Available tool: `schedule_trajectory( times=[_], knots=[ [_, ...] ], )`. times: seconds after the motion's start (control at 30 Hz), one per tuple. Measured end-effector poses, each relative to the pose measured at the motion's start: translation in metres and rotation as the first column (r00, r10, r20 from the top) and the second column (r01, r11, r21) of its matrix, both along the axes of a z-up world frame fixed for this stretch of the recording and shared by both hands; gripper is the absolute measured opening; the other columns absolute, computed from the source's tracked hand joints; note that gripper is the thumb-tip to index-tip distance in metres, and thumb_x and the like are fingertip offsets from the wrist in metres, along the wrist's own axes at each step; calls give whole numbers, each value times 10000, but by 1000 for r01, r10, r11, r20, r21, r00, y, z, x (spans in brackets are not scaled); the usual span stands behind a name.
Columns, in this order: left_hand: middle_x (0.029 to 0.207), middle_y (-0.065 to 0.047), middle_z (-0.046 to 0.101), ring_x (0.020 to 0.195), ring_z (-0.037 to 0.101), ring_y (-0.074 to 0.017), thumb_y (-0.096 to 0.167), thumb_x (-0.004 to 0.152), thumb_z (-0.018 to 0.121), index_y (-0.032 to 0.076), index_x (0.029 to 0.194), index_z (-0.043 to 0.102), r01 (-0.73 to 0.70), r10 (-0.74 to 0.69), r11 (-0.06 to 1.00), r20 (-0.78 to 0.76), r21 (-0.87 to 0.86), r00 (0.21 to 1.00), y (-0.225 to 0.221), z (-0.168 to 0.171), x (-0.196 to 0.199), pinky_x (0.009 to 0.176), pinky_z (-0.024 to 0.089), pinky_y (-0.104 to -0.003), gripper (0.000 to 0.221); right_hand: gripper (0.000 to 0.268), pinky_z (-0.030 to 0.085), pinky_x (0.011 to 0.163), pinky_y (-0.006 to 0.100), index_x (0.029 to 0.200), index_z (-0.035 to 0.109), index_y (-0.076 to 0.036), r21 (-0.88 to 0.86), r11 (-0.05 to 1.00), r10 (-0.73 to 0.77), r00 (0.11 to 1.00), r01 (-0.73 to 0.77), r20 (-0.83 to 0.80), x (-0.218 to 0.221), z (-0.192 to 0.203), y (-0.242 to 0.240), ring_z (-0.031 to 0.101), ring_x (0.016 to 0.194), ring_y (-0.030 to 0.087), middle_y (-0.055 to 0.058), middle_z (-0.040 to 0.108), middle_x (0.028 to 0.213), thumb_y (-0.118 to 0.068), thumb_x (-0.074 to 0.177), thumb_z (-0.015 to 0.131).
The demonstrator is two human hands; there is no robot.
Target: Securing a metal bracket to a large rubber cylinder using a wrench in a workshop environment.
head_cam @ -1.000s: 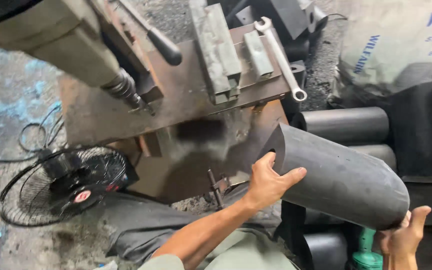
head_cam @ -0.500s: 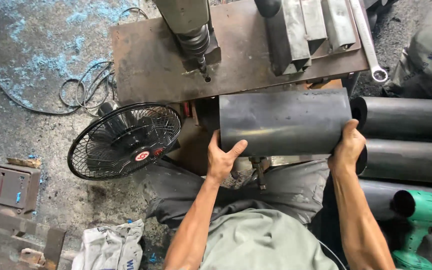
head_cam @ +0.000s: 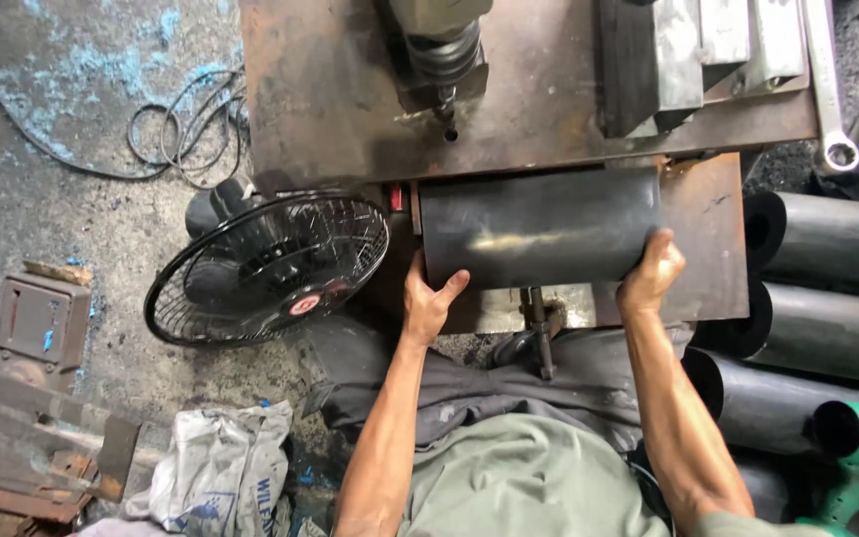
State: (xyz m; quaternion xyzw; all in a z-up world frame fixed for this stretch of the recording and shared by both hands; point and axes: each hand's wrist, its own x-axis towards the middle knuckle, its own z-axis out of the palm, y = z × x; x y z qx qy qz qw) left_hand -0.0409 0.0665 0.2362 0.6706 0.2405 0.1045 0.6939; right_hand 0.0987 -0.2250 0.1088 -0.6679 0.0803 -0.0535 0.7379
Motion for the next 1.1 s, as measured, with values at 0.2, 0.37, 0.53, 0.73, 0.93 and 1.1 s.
schedule_trajectory(
  times=[0.2, 0.37, 0.53, 0.73, 0.93, 1.1],
  knots=[
    [1199, -117, 713, 1099, 675, -203, 487, 799, 851, -26, 1341, 578, 30, -27, 998, -49, 61, 998, 0, -17, -10, 983, 534, -333, 794, 497, 337, 679, 318, 901, 460, -24, -346, 937, -42, 999, 46, 18, -3, -57, -23, 346, 773, 125, 5, 395, 836, -411, 1207, 520],
    [1190, -125, 729, 1076, 680, -210, 444, 800, 873, -38, 1324, 604, -25, 34, 987, -58, 160, 998, -6, -35, -9, 981, 532, -337, 762, 429, 422, 1114, 527, 1290, 599, -18, -730, 675, 363, 814, 106, 454, -31, 190, 75, 537, 1302, 391, 180, 586, 1337, -150, 900, 716],
    [1258, -68, 650, 1124, 618, -176, 345, 762, 927, 0, 1396, 497, 78, -12, 974, 294, -211, 956, -1, -70, -23, 973, 511, -324, 841, 607, 398, 1129, 529, 1352, 608, -86, -878, 451, 848, 385, -162, 365, -58, 190, 166, 471, 1406, 333, 125, 543, 1463, -391, 849, 755],
    [1157, -109, 748, 1043, 687, -193, 237, 837, 910, -9, 1268, 648, 47, -34, 954, -51, 295, 998, 9, -43, -36, 964, 545, -327, 561, 679, 381, 1163, 522, 1397, 628, -169, -992, 89, 708, 694, 94, 129, -1, 162, 15, 490, 1393, 344, 92, 558, 1475, -481, 810, 767],
    [1187, -95, 679, 1064, 617, -178, 225, 827, 853, -50, 1306, 592, -229, 227, 973, -149, 3, 962, -8, -82, -60, 937, 497, -310, 612, 406, 439, 1069, 515, 1364, 601, 67, -965, 78, 197, 945, 252, 262, -7, 122, -86, 567, 1317, 427, 277, 607, 1356, -167, 1045, 688],
    [1185, -92, 706, 1082, 632, -160, 272, 941, 756, -90, 1299, 608, -238, 215, 965, -194, -107, 957, -17, -90, -69, 962, 483, -287, 531, 667, 393, 1157, 518, 1350, 594, -6, -926, 377, 752, 587, -9, 300, -19, 210, 73, 551, 1340, 401, 219, 600, 1411, -346, 809, 784]
  ],
)
